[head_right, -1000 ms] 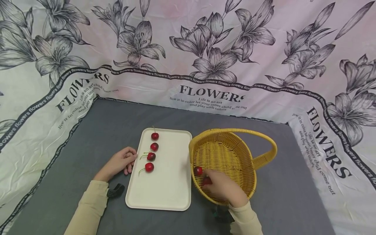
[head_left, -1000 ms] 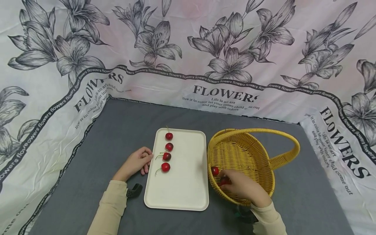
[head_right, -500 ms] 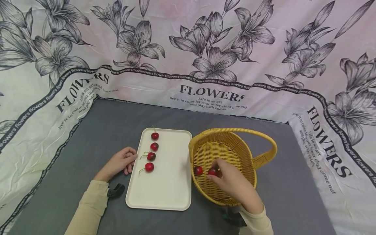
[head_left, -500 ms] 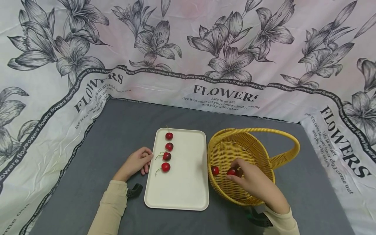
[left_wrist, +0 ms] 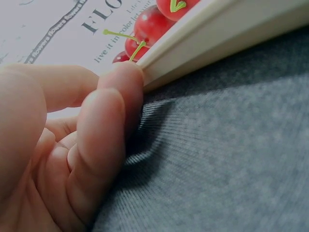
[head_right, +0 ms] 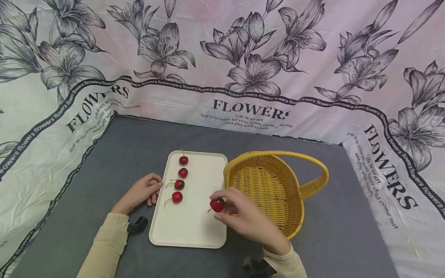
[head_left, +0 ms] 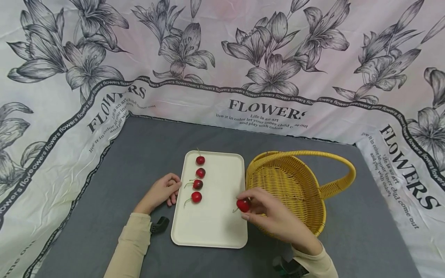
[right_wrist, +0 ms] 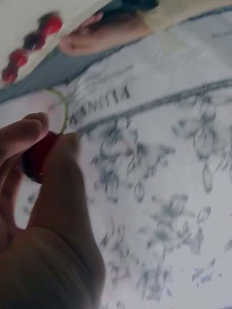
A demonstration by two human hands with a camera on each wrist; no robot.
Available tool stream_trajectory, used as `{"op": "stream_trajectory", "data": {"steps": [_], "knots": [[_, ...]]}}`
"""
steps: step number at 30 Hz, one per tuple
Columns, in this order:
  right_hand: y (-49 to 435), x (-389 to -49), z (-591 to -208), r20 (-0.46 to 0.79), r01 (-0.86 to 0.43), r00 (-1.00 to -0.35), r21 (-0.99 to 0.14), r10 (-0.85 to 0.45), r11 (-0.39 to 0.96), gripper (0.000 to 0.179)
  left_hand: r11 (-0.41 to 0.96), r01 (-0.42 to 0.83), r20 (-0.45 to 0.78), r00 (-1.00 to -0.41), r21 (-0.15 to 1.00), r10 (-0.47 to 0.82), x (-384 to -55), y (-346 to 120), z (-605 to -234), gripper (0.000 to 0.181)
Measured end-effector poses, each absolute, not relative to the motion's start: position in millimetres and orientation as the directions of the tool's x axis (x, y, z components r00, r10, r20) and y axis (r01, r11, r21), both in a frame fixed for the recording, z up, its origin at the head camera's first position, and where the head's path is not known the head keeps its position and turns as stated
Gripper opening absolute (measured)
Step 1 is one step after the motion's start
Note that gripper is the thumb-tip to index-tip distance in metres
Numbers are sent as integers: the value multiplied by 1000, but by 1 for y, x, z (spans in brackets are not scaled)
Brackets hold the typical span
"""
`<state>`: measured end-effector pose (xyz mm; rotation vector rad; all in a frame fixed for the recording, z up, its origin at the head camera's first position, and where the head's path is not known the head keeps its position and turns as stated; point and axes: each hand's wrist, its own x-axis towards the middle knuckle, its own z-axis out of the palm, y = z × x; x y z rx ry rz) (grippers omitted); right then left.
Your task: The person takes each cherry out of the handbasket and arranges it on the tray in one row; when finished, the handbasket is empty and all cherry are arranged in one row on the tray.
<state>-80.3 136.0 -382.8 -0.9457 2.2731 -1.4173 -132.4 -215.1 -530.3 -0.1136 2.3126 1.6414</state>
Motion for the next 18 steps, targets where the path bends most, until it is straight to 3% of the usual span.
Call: {"op": "stream_trajectory", "data": {"steps": [12, 18], "knots": [[53, -79, -443, -198, -21, -815, -929, -545, 369, 29, 350, -229, -283, -953, 908, 111, -133, -217, -529, 24], [25, -78, -474, -158, -119, -859, -864, -488, 489, 27, 341, -228, -283, -951, 912, 120, -133, -217, -531, 25]]}}
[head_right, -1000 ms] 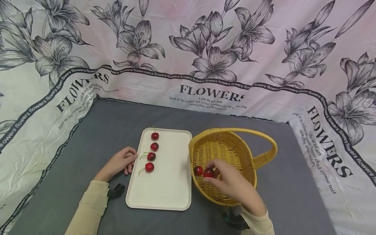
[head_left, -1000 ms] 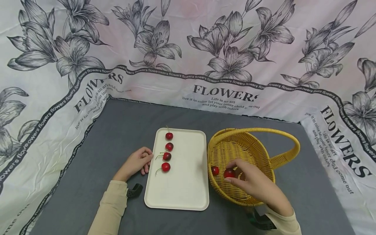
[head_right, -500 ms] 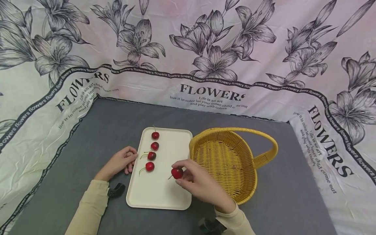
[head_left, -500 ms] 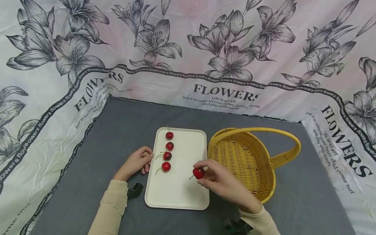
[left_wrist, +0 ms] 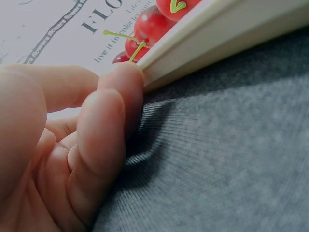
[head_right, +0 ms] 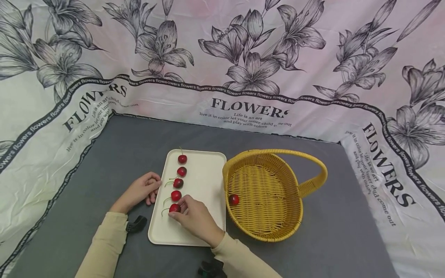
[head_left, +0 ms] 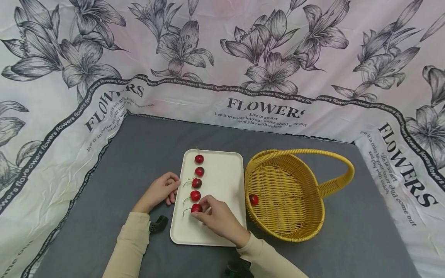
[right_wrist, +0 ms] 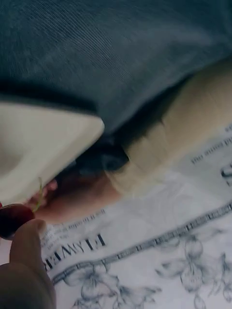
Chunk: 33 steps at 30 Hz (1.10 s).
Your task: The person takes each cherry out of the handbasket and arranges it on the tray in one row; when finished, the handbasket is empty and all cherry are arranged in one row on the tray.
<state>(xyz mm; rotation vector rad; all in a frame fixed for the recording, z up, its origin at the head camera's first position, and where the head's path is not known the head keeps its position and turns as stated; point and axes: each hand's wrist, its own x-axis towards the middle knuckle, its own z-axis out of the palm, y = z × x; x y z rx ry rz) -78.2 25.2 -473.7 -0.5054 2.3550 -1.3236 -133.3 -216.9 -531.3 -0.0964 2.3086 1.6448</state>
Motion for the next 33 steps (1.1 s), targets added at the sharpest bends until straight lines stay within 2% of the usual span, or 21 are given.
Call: {"op": "stream_trajectory", "data": {"steps": [6, 13, 27, 33], "knots": [[17, -81, -489, -98, -212, -892, -772, -441, 599, 26, 335, -218, -275, -952, 916, 132, -134, -215, -530, 25], [14, -83, -493, -59, -247, -902, -740, -427, 625, 27, 325, -196, -256, -955, 925, 151, -133, -215, -525, 20], [10, -82, -495, -83, -231, -905, -726, -417, 648, 29, 327, -198, -258, -954, 924, 151, -132, -217, -527, 23], [15, -82, -490, -129, -206, -895, -731, -427, 651, 38, 337, -194, -255, -956, 921, 147, -133, -216, -529, 22]]}}
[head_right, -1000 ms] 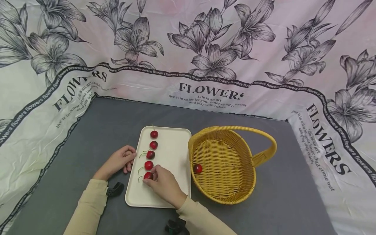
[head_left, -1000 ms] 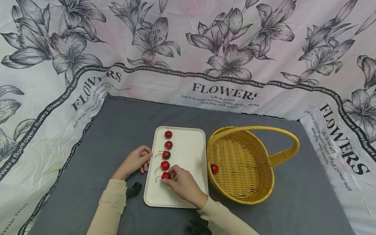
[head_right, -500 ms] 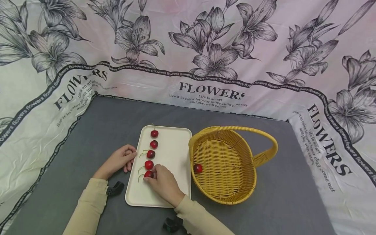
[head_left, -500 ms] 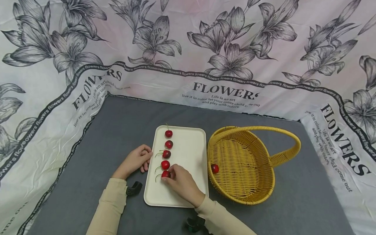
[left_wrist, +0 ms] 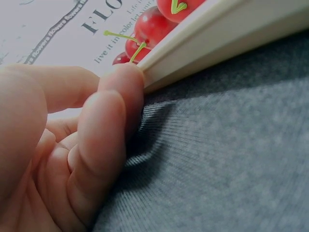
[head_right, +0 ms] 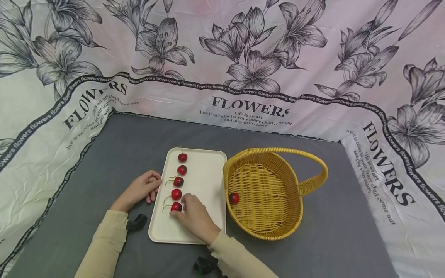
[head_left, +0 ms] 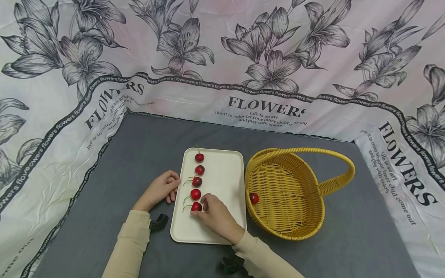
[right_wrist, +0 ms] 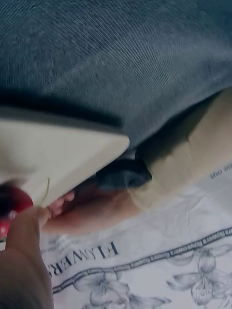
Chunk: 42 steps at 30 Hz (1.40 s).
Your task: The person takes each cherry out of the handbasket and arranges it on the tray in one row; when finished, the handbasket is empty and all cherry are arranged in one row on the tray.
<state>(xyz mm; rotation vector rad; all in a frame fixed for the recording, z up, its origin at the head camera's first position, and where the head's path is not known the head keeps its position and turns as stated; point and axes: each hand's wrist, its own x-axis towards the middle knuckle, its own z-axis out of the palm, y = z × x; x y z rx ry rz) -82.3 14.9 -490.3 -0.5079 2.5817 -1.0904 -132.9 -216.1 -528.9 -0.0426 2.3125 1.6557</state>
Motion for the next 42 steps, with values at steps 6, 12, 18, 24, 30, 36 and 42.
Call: {"op": "stream_trajectory", "data": {"steps": [6, 12, 18, 24, 30, 36, 42], "knots": [[33, -78, -469, -194, -157, -883, -737, -428, 657, 46, 339, -204, -263, -955, 919, 139, -133, -216, -529, 24], [77, -72, -420, -143, -204, -890, -727, -434, 656, 33, 351, -230, -289, -949, 908, 125, -132, -214, -525, 23], [133, -85, -381, -78, -249, -919, -646, -387, 722, 14, 366, -237, -303, -944, 900, 132, -125, -208, -498, 21], [155, -115, -392, -177, -318, -866, -527, -468, 788, 21, 366, -241, -304, -944, 899, 126, -121, -206, -486, 20], [154, -132, -422, -275, -375, -797, -472, -537, 798, 27, 345, -229, -293, -945, 910, 145, -121, -205, -490, 21], [150, -138, -433, -300, -396, -776, -453, -555, 799, 22, 346, -230, -292, -946, 910, 139, -121, -205, -492, 19], [148, -142, -434, -311, -424, -764, -420, -566, 803, 17, 348, -232, -293, -947, 908, 133, -122, -207, -490, 19]]}}
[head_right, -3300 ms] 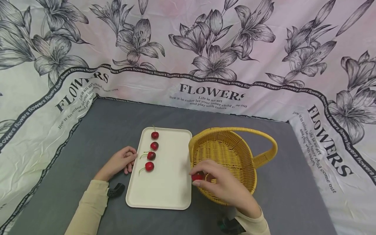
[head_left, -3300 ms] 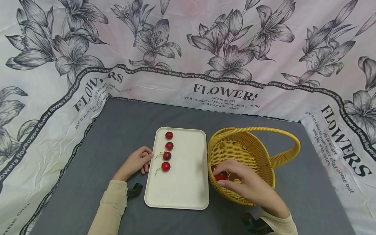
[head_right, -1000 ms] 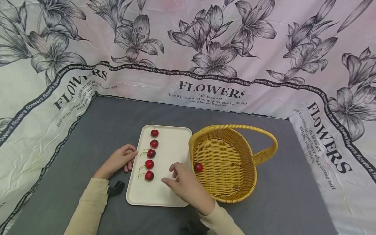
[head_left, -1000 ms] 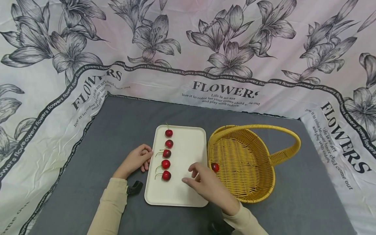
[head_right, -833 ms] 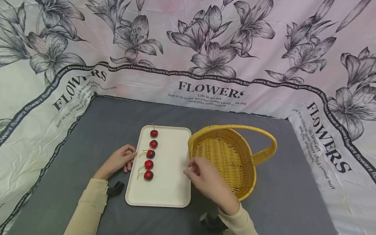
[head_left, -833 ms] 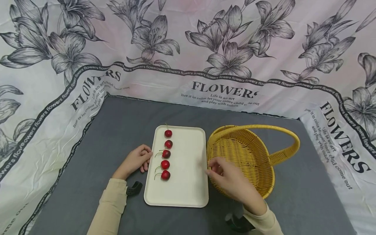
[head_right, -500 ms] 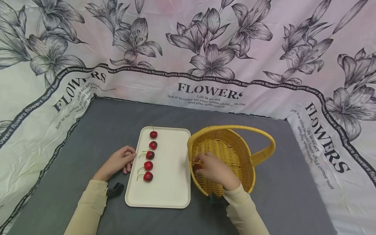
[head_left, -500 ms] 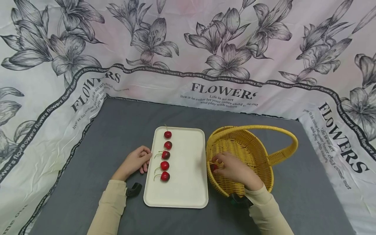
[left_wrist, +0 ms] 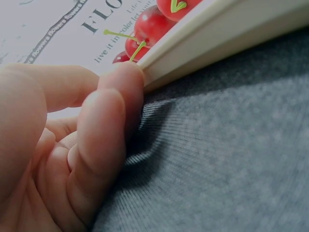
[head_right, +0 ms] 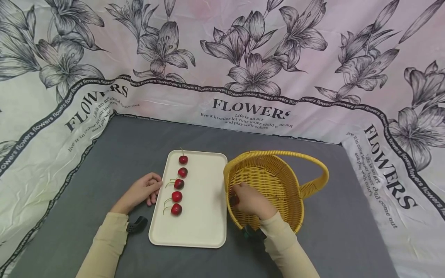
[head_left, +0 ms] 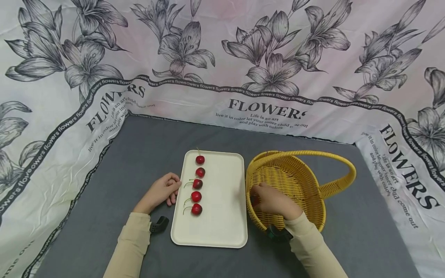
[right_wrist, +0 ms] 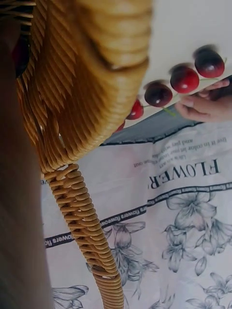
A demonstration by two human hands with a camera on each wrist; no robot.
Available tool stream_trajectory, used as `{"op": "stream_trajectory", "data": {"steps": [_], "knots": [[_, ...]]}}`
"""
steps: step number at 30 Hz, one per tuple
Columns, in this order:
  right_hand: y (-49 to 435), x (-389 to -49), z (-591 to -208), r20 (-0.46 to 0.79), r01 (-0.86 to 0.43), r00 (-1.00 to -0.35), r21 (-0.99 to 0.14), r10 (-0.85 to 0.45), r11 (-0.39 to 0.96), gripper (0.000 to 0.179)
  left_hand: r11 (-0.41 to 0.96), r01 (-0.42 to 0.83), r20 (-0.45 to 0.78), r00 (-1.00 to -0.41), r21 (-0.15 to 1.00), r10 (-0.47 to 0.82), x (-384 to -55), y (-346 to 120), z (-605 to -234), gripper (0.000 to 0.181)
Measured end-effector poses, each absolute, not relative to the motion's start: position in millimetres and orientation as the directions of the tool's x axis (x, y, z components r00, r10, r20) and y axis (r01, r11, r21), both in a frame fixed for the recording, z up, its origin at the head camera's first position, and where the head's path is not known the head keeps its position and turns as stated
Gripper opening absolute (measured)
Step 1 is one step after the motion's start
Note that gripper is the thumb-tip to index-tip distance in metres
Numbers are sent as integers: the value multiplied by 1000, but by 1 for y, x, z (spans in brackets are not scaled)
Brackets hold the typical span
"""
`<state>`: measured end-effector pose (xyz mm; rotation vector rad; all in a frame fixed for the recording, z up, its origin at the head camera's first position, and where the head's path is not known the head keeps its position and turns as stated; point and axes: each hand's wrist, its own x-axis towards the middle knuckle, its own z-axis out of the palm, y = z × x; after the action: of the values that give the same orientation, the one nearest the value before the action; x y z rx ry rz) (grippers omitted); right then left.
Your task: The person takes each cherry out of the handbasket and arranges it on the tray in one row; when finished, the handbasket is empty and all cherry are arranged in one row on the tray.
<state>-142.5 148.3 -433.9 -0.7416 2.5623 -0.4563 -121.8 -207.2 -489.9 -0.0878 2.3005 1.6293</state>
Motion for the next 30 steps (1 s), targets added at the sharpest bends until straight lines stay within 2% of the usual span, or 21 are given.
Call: {"op": "stream_trajectory", "data": {"steps": [6, 10, 15, 19, 23, 27, 30], "knots": [[147, -146, -437, -343, -440, -740, -404, -579, 802, 15, 347, -231, -293, -947, 909, 136, -121, -209, -490, 20], [149, -146, -436, -338, -402, -762, -421, -552, 813, 16, 347, -230, -292, -947, 909, 137, -121, -209, -490, 21], [155, -137, -421, -269, -358, -814, -466, -515, 809, 17, 355, -232, -295, -946, 905, 132, -121, -207, -488, 20], [166, -124, -401, -167, -415, -815, -500, -555, 760, 17, 357, -232, -292, -948, 905, 124, -127, -208, -506, 20], [178, -110, -383, -51, -504, -775, -550, -629, 666, 25, 348, -224, -282, -951, 910, 127, -133, -214, -529, 24], [176, -97, -371, 62, -582, -704, -622, -708, 524, 33, 339, -212, -270, -954, 917, 133, -133, -215, -530, 24], [165, -87, -371, 84, -581, -666, -682, -742, 445, 32, 338, -210, -267, -954, 917, 132, -133, -216, -530, 23]]}}
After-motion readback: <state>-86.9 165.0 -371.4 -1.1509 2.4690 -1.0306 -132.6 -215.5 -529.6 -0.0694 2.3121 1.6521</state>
